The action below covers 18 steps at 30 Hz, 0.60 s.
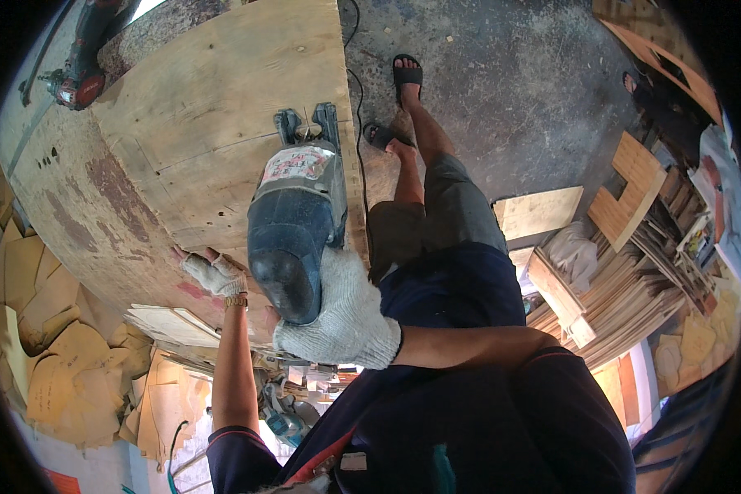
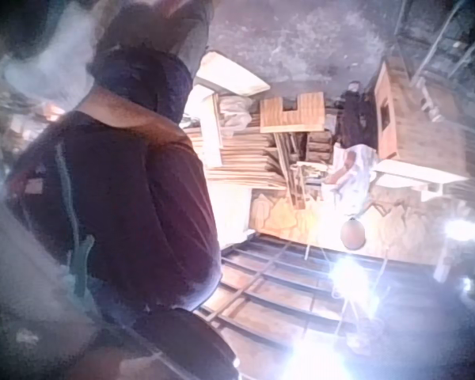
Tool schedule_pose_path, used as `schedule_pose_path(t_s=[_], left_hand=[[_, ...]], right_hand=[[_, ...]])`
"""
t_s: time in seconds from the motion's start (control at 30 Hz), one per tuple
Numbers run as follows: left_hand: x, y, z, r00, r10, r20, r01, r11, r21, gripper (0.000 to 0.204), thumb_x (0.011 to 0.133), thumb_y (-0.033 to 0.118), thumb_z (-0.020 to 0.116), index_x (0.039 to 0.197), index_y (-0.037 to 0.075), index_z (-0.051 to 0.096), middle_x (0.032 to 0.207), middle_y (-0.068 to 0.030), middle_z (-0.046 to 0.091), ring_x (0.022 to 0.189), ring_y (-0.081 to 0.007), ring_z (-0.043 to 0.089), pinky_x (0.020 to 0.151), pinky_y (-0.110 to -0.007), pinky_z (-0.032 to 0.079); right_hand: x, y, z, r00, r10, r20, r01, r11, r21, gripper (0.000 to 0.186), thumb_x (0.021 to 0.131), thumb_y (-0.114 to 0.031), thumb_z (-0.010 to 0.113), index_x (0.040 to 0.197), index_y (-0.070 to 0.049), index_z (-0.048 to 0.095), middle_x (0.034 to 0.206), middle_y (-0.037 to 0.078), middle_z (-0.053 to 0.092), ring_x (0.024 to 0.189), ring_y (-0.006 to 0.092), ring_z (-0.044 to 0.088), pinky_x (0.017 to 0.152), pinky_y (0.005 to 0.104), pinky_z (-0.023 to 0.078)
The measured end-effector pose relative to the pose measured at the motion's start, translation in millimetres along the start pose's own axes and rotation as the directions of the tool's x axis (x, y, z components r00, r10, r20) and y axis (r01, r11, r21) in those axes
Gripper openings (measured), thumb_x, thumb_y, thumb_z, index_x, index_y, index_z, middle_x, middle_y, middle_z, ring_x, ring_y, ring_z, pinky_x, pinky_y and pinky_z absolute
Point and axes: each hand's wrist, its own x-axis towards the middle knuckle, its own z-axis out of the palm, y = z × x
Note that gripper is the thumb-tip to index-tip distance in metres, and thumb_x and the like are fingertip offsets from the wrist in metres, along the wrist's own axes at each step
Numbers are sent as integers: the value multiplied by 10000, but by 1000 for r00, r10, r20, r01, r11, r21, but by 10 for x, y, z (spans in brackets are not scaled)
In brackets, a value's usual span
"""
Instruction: The person drills holes into a large wooden board using a cordless drill, then sands the surface with a handheld electric sander. The person repositions the board and continues sanding different areas.
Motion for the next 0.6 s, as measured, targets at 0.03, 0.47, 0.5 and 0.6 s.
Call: schedule_pose_path(t_s=[0.03,0.47,0.5,0.6], left_hand=[[10,-7,20,1000,-3,1,3,1000,11,789,1057,503,396,1613,-31,228,1670,-268,222,1555,-420,201,1267,-529,171],[-67,-89,88,1000,-14,-17,15,1000,23,765,1040,439,469,1603,-35,257,1662,-254,261,1546,-424,222,1263,-522,190],[-56,-73,102,999,-32,-18,33,999,28,771,1033,436,485,1599,-39,265,1658,-258,268,1545,-428,224,1260,-524,196],[-34,-88,115,998,17,-56,-18,1000,-4,787,1004,414,528,1592,-47,282,1652,-266,279,1539,-443,235,1255,-529,205]], right_hand=[[33,15,-21,999,-21,26,21,999,-26,392,774,-198,888,1060,-98,640,874,-9,664,727,146,626,749,316,451],[100,-65,-111,985,111,135,-112,994,-5,350,785,-110,851,1049,-71,625,880,-5,640,761,116,614,814,290,487],[124,-67,-122,981,124,150,-130,991,32,345,787,-86,839,1051,-64,618,892,1,634,770,113,610,816,284,495],[218,-86,-142,979,94,179,-123,980,159,314,795,-32,794,1046,-52,606,927,13,614,797,106,596,799,273,510]])
